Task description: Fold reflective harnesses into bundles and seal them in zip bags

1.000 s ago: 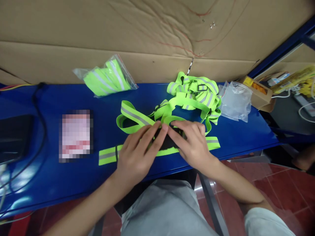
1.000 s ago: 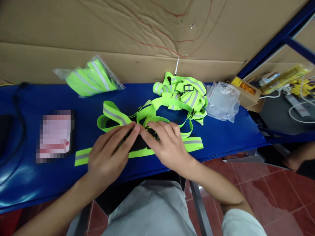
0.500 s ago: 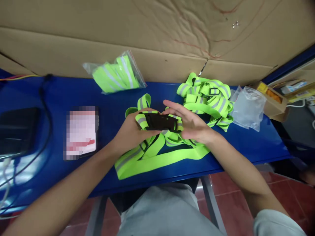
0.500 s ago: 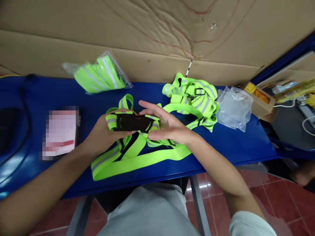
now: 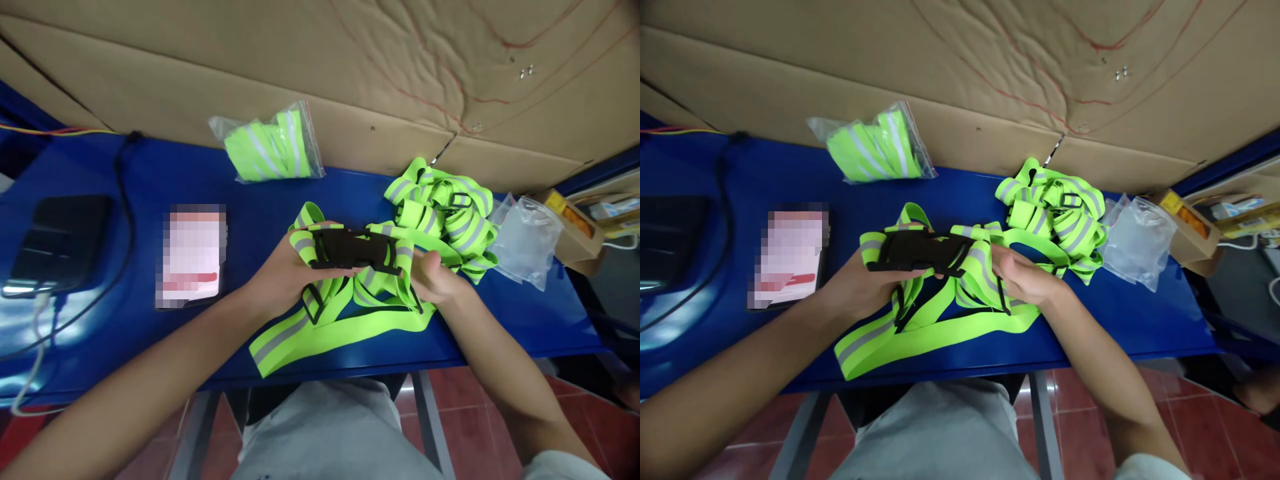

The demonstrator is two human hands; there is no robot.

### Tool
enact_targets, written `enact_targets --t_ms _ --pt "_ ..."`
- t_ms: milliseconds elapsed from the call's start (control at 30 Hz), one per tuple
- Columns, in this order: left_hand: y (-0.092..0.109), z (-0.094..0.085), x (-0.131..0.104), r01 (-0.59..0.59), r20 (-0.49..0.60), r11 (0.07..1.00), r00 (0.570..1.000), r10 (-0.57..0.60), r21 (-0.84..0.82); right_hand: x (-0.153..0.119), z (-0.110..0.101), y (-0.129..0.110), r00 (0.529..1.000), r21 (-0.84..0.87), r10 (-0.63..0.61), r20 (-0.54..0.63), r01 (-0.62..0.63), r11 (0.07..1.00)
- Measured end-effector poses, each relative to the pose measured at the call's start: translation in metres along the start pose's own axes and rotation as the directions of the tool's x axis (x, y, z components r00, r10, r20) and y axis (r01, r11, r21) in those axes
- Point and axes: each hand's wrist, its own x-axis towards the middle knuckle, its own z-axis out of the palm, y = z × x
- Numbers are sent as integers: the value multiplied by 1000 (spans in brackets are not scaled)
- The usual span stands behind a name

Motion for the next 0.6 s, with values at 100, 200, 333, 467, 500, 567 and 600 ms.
enact_targets --t_ms 100,200,333,467,500,567,600 --pt "5 2 -2 28 97 998 995 -23 -53 1 3 -2 998 -20 8 -56 -9 1000" --pt "6 5 -2 64 161 993 986 -48 -100 0 1 -1 991 -46 -11 -134 5 999" --pt "2 10 0 63 110 969 993 -37 -238 -1 1 1 990 -83 -79 -119 70 994" --pt "0 10 -1 134 126 957 987 -104 -259 0 5 4 997 87 -68 -38 71 994" --pt "0 9 -1 172 164 951 978 -133 -255 -1 6 5 999 146 -49 -19 52 988" --pt "0 7 -3 231 252 943 953 -169 -239 -2 6 5 999 221 12 50 -23 975" --pt "0 5 -4 248 310 943 935 -173 -223 -3 6 4 996 245 42 84 -61 968"
